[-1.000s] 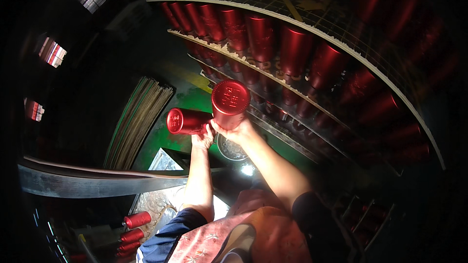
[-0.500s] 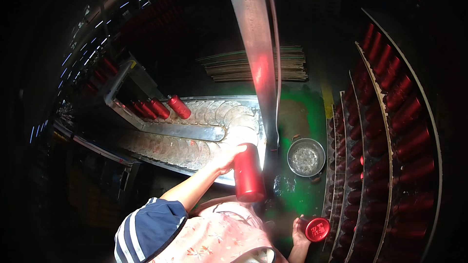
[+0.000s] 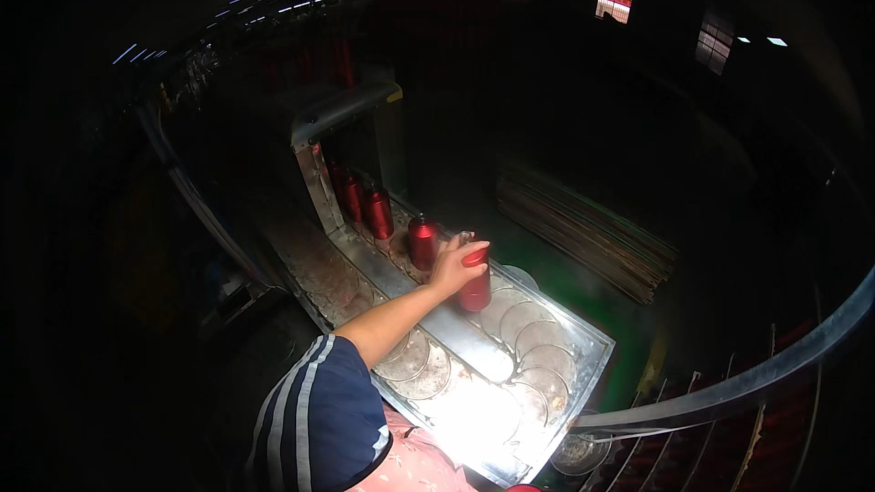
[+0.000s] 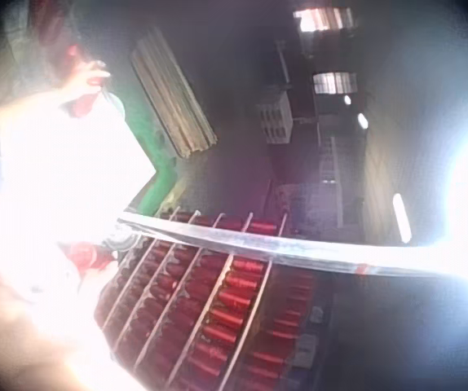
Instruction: The person repeatedly picks up red cylindrical spools from a rotating rack and places them onto a metal tray. The person handles the spools one at a time, moving them between the rack and the tray in a repetitive cycle.
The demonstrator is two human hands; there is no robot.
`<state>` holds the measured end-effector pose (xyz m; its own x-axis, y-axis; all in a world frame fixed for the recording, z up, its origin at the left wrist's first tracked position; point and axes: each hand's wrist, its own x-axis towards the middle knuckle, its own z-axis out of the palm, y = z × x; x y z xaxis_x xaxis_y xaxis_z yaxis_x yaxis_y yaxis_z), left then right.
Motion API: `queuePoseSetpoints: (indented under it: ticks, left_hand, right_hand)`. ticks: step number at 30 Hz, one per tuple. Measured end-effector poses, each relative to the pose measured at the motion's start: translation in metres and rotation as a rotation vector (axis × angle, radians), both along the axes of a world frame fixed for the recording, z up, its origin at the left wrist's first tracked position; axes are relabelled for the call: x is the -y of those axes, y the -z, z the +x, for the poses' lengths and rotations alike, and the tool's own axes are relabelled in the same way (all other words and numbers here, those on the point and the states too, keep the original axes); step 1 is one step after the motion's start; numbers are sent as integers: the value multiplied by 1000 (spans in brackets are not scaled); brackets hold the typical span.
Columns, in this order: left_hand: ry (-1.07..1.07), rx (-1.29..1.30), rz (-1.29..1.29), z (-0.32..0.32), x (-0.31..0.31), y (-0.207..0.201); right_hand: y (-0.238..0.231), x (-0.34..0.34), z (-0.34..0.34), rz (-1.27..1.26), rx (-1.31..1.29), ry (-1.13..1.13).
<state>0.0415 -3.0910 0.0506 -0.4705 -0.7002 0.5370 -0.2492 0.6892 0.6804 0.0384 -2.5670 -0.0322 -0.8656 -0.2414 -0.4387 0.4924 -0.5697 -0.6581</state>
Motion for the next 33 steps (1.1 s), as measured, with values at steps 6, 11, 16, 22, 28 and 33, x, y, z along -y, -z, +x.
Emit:
queuePoseSetpoints:
  ticks: [6, 11, 16, 22, 28, 33]
  left_hand:
    - [124, 43, 94, -36, 63, 63]
    - [185, 34, 69, -23, 85, 105]
    - [15, -34, 40, 11, 85, 60]
    - [294, -335, 350, 52, -15, 17]
    - [899, -60, 832, 15, -247, 71]
    - [1465, -131, 758, -53, -448, -22]
  right_hand:
    - [-86, 207, -62, 548, -841, -57]
    - [-48, 387, -100, 993, -1411, -206]
    - [2, 454, -122, 1184, -1444, -314]
    - [-36, 372, -89, 904, -1251, -546]
    - [-53, 71, -37, 740, -792, -254]
    - [-215, -240, -3, 1180, -1137, 315]
